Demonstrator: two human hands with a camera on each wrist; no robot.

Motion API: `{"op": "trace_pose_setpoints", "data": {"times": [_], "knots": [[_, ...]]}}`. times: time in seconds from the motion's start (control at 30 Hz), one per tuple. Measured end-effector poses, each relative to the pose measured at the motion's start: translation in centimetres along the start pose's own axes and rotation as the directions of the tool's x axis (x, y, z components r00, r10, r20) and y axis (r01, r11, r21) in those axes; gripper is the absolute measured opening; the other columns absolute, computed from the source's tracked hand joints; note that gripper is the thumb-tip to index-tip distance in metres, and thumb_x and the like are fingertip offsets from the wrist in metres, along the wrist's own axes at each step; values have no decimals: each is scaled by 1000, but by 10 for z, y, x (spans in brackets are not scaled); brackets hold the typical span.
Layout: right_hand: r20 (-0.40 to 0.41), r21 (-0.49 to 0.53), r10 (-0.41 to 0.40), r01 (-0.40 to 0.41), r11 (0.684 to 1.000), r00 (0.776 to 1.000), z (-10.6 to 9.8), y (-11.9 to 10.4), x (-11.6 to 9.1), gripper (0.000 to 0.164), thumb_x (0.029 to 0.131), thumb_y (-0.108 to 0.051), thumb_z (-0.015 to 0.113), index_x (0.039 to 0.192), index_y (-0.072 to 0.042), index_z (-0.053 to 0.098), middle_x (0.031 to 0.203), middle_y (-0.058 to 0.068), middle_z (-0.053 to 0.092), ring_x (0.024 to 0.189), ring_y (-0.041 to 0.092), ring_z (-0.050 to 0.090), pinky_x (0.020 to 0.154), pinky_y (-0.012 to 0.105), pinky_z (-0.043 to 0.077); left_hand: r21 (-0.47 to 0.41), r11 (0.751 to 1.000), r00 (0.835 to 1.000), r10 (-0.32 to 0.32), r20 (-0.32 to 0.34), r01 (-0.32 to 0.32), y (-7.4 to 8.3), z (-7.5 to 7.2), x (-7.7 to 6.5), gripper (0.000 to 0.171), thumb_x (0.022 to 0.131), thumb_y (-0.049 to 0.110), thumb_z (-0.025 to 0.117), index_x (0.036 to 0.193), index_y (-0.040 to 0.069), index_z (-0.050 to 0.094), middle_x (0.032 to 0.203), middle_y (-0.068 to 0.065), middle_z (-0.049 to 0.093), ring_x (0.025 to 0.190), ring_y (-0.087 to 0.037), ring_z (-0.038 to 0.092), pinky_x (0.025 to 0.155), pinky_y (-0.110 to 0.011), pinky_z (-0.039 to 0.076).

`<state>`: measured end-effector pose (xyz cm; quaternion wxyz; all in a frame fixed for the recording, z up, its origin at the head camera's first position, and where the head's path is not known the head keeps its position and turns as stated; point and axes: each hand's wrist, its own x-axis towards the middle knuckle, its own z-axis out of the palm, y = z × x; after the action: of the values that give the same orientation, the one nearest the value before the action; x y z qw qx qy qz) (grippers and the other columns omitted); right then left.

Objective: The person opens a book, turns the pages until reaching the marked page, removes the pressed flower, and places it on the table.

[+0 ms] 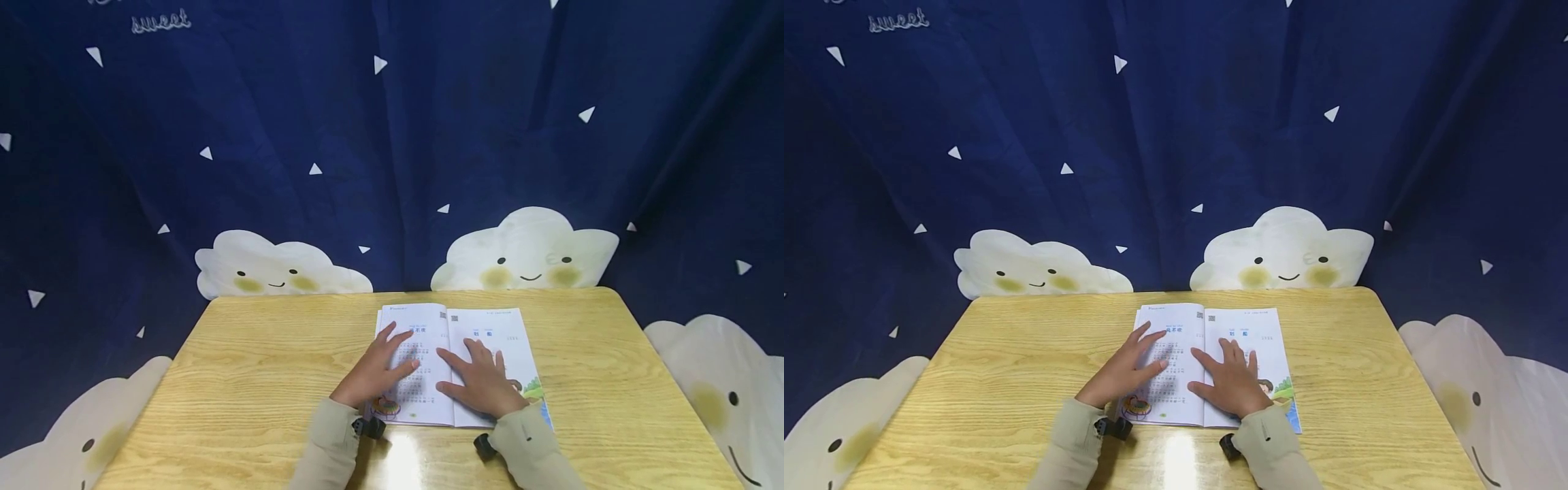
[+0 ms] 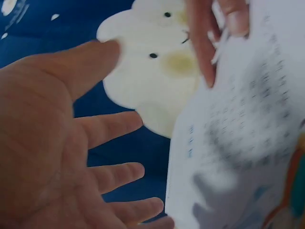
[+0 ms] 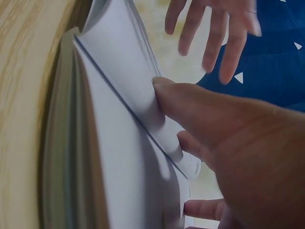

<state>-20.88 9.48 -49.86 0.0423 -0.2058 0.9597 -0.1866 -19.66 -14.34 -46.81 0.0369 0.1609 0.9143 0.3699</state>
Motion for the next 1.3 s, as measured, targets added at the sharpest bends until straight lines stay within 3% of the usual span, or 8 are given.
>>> {"op": "trace_pose_setpoints", "data": {"times": [0.13,0.27,0.47,1.13,1.3], "knots": [[-9,2,-8,8,1000,1000,1,1,1,63,86,-58,61,142,-30,50,149,26,32,137,52,23,102,75,13,72,997,993,-20,115,11,3,10,-1,78,85,54,66,149,19,39,159,-16,14,143,-45,11,107,-64,24],[-11,1,-12,12,1000,1000,2,1,1,63,86,-57,62,142,-30,49,148,27,31,137,53,24,101,76,13,189,982,987,-57,150,28,3,21,-2,90,76,57,74,149,18,38,158,-20,18,140,-52,11,108,-63,22],[-17,-3,-7,7,1000,1000,3,0,1,63,86,-57,63,141,-30,50,148,26,32,136,52,24,101,76,13,291,956,987,-77,138,34,3,30,-2,91,72,60,76,147,21,43,156,-20,23,139,-55,14,108,-64,21],[-36,-3,5,-5,1000,999,2,0,0,62,85,-56,64,140,-29,52,149,25,32,137,51,24,103,74,13,390,920,993,-81,85,42,7,42,-1,92,67,60,78,145,24,47,154,-18,30,137,-55,19,105,-66,24],[-61,1,-24,25,1000,998,2,0,-2,63,85,-55,64,141,-29,52,149,25,32,137,50,25,103,74,14,418,907,992,-96,81,53,8,43,-2,92,67,62,77,145,25,46,154,-16,30,138,-53,19,105,-66,24]]}}
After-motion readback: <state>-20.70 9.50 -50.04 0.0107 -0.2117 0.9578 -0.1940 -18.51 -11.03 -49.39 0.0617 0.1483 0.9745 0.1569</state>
